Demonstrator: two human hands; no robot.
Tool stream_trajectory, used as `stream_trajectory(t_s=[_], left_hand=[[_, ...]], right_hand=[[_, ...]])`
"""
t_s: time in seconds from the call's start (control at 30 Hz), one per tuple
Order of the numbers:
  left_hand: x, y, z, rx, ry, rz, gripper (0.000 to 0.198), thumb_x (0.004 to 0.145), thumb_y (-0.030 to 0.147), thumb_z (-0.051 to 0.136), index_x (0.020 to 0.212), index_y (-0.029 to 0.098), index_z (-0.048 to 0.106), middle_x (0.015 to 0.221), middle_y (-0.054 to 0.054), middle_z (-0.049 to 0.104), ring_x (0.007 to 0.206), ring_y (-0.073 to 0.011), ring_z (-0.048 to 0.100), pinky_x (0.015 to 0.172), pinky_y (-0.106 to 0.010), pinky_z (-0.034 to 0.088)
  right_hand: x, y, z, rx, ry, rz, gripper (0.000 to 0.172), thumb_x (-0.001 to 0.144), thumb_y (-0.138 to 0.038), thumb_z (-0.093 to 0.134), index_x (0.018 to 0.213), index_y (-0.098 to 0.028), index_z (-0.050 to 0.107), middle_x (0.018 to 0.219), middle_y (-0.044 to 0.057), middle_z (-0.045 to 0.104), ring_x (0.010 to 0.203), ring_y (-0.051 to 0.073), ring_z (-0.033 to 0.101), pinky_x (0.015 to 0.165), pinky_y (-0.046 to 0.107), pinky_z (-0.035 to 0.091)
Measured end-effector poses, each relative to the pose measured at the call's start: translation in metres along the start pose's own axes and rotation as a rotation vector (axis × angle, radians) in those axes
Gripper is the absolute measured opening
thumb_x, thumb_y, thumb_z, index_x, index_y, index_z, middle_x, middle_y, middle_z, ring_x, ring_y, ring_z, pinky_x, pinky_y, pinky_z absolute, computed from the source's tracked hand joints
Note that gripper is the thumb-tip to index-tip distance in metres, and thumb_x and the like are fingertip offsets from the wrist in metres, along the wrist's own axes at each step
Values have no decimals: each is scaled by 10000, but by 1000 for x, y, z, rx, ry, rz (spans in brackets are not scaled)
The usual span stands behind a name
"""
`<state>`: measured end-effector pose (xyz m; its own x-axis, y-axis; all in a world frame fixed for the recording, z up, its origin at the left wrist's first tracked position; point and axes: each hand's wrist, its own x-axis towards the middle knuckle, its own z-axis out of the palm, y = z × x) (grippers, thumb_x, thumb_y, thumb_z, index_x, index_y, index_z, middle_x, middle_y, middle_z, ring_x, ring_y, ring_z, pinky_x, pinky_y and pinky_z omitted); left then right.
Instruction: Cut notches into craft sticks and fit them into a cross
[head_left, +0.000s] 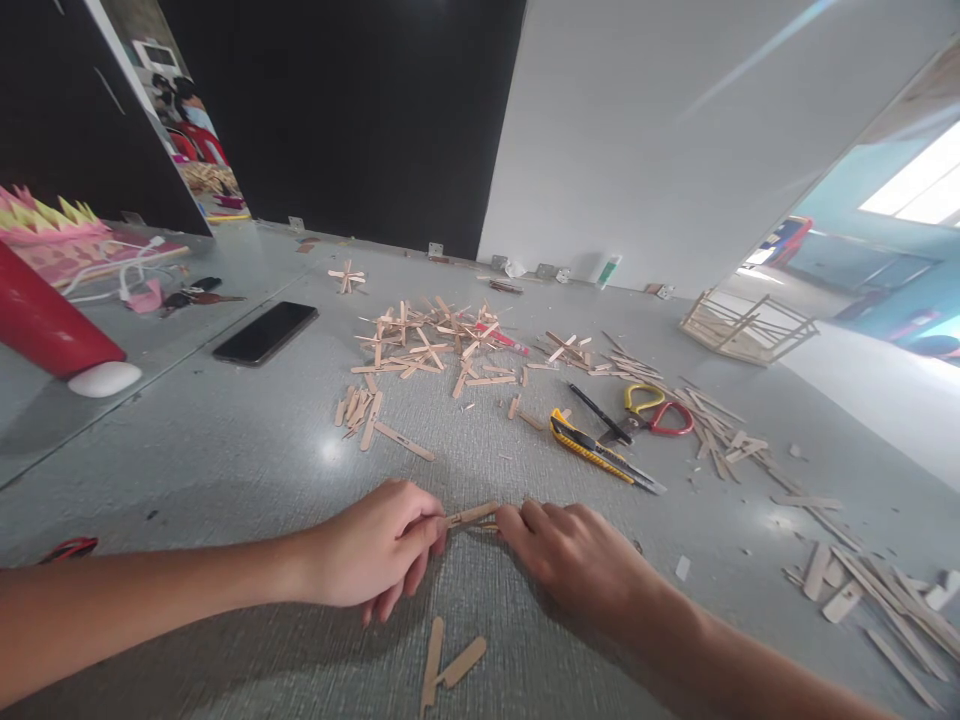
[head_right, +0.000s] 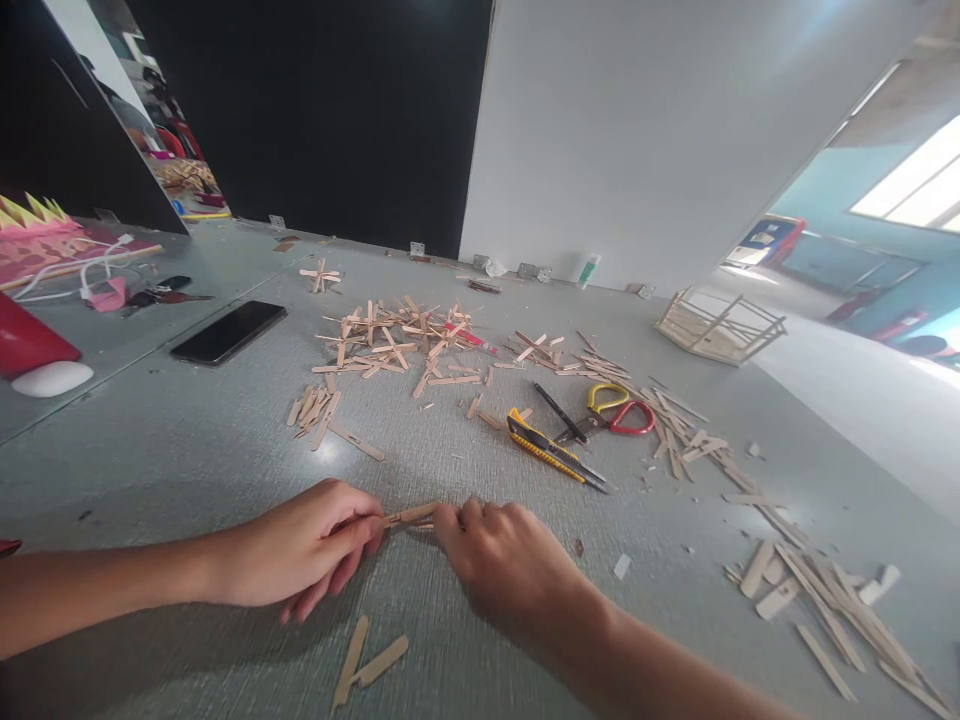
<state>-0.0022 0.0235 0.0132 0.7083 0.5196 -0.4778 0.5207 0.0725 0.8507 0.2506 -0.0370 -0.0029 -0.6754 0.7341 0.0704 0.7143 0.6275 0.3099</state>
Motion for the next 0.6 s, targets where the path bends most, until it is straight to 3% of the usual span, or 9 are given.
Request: stream_trajectory(t_s=[0.17,0.3,0.4,0.5,0.6], left_hand=[[-2,-1,3,49,30,53,350,1067,367,333,802,204,494,562,56,530,330,-70,457,290,-130,386],[-3,-5,5,99,63,127,319,1059,309,372,769,208,462,542,65,515,342,-53,444,338,-114,334],[-4,-8,5,129,93,172,343,1062,281,366,734,206,430,527,68,500,349,-42,445,379,-117,325],[-3,-10,6,134,96,183,349,1072,309,337,752,212,434,539,64,513,338,-52,442,369,-133,327],[-1,-11,8,133,100,180,380,1079,346,317,749,212,450,537,52,520,340,-68,450,359,-148,321]], right_hand=[[6,-8,-17,-128,-46,21,277,737,46,524,854,-203,555,594,17,593,446,189,561,439,353,186],[22,-39,-42,-222,-123,96,179,716,-14,576,777,-170,638,495,41,540,354,197,505,388,322,87],[32,-56,-52,-255,-161,135,108,760,-72,587,725,-143,659,508,56,521,354,195,493,375,307,81],[29,-42,-45,-225,-161,57,153,732,-18,583,747,-159,642,538,45,558,393,180,520,384,307,105],[21,-7,-27,-173,-143,-24,204,779,14,570,815,-184,606,560,10,599,410,153,528,407,323,125]])
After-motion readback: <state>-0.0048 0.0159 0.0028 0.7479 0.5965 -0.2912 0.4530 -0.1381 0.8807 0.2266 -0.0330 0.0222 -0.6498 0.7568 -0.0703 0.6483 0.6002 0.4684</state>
